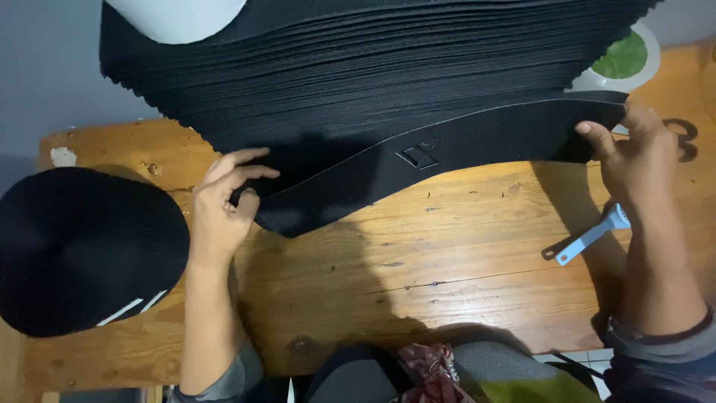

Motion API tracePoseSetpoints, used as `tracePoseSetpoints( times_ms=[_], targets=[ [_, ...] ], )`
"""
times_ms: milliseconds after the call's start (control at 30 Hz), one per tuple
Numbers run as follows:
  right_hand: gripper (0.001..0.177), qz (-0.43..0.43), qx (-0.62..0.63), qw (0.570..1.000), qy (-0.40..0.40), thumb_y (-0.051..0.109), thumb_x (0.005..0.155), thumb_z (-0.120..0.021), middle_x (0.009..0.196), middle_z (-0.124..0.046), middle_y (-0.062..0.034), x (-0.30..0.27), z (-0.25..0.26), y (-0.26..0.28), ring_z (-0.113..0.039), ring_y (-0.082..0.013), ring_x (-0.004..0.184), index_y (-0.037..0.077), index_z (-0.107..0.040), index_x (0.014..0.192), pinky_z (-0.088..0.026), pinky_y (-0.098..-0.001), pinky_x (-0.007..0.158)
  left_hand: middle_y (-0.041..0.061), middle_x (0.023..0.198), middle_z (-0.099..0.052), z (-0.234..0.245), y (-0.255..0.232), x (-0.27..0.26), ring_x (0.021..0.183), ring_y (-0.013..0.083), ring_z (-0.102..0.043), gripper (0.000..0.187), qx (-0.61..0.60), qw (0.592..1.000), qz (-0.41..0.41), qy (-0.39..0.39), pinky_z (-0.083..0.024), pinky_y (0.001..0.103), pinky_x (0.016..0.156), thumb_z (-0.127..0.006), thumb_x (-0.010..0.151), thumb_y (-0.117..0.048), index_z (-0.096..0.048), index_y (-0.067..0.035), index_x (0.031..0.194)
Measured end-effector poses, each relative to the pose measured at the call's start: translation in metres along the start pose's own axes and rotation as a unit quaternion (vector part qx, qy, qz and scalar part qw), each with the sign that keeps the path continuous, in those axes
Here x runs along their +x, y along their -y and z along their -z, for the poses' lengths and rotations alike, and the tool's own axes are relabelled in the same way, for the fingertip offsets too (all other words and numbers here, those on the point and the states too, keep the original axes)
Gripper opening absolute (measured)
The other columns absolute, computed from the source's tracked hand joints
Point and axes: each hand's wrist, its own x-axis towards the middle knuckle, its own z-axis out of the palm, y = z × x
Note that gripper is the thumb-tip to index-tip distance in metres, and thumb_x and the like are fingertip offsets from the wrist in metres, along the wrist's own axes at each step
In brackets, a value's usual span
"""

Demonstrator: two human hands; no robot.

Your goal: The person unrolls a black fabric strip from a large stack, aligns it on a wooden table, and uses scissors to cut a section. They handle rolls of white material and a black cap while preparing the workspace.

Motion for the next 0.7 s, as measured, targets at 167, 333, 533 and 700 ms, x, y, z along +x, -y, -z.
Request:
tracePoseSetpoints(
  times_ms=[167,333,533,700],
  targets=[
    [0.019,-0.028,0.023,0.999,0.016,0.020,0.118,-0.082,0.116,-0.073,-0.0227,0.002,0.010,0.019,-0.067,-0.0415,0.106,0.005,-0.075,0.125,-0.045,-0.0486,0.083,0.017,0.127,-0.062,-0.003,0.000,-0.003,0.116,0.0281,-0.065,0.007,0.040,0.998,0.024,-0.036,-0.049,0.037,0.104,-0.066,0.095,-0.002,-0.071,-0.004,0.091],
    [0.022,-0.040,0.028,0.999,0.020,0.021,0.120,-0.085,0.114,-0.074,-0.0230,0.001,0.013,0.020,-0.070,-0.0372,0.093,0.002,-0.075,0.123,-0.047,-0.0475,0.078,0.008,0.113,-0.062,0.000,-0.006,-0.001,0.108,0.0242,-0.065,0.018,0.076,0.997,0.009,-0.029,-0.050,0.036,0.096,-0.070,0.098,-0.001,-0.074,-0.005,0.115],
    [0.023,-0.043,-0.011,0.999,0.020,0.025,0.119,-0.084,0.105,-0.070,-0.0248,0.003,0.008,0.004,-0.065,-0.0429,0.093,0.006,-0.077,0.130,-0.043,-0.0483,0.076,0.011,0.127,-0.070,0.008,0.001,-0.007,0.117,0.0298,-0.062,0.041,0.102,0.995,0.007,-0.012,-0.047,0.040,0.104,-0.047,0.081,0.008,-0.077,-0.008,0.103],
    [0.021,-0.054,-0.003,0.998,0.027,0.024,0.121,-0.083,0.107,-0.070,-0.0240,0.003,0.008,0.007,-0.068,-0.0368,0.084,0.005,-0.076,0.123,-0.046,-0.0460,0.069,0.008,0.123,-0.066,0.008,0.003,-0.010,0.117,0.0296,-0.058,0.040,0.118,0.993,0.025,0.000,-0.047,0.041,0.102,-0.047,0.079,0.006,-0.078,-0.011,0.098]
  ],
)
